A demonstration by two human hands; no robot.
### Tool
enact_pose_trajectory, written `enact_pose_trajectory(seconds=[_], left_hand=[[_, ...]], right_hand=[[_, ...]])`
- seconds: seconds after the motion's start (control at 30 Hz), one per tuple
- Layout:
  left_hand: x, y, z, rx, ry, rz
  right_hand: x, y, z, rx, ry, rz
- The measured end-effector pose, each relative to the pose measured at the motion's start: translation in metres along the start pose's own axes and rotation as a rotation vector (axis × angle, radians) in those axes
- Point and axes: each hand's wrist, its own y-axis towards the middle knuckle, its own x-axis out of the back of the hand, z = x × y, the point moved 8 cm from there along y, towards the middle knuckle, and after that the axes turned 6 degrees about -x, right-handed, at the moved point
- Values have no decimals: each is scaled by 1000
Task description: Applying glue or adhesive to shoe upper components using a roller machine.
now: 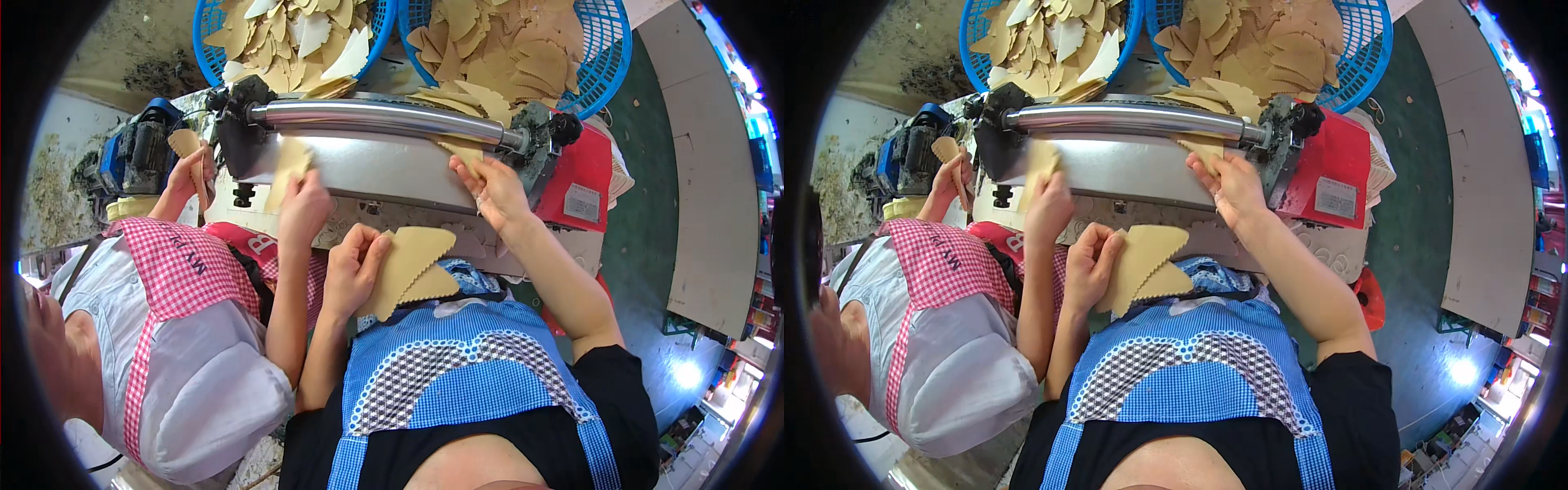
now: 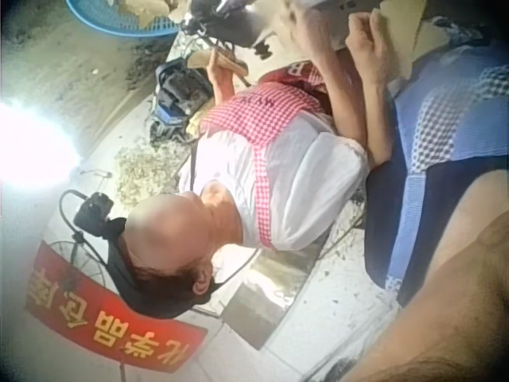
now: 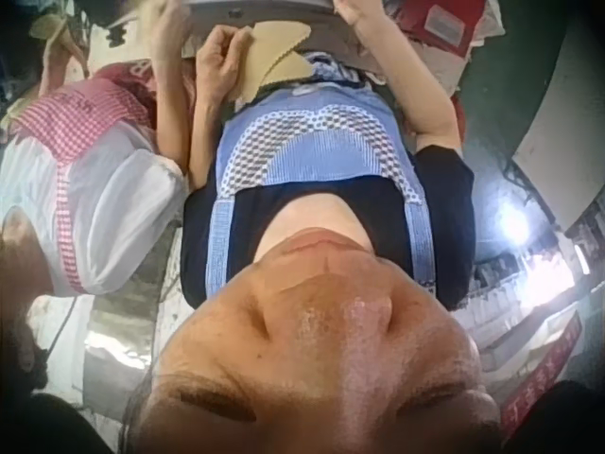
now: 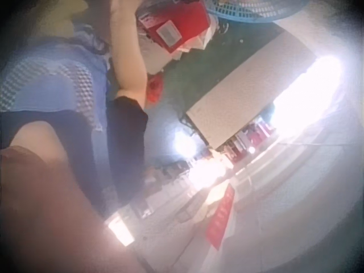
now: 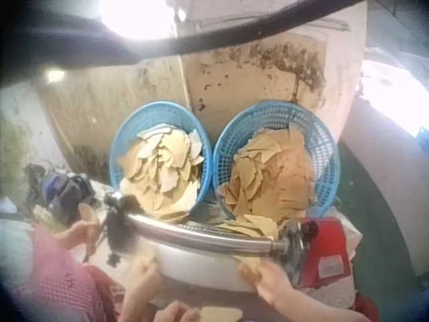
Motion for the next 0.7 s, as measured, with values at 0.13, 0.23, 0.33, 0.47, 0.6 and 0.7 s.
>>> enact_pose_trajectory(seconds=[0.13,0.23,0.33,0.47,0.6,0.7], left_hand=[[0,14,-30,-129,325,-10],[-10,13,-23,-143,308,91],[-16,7,-1,116,-323,34],[-25,1,0,-41,-232,142],[-27,-4,7,136,-377,124],[-23,-11,3,202,-431,124]], right_hand=[[-33,-41,-10,-150,-366,192],[-62,-68,-19,38,-1054,459],[-55,-67,-8,146,-1003,308],[-32,-64,-17,203,-855,198],[-26,-65,-26,219,-902,176],[-29,-71,4,496,-847,63]])
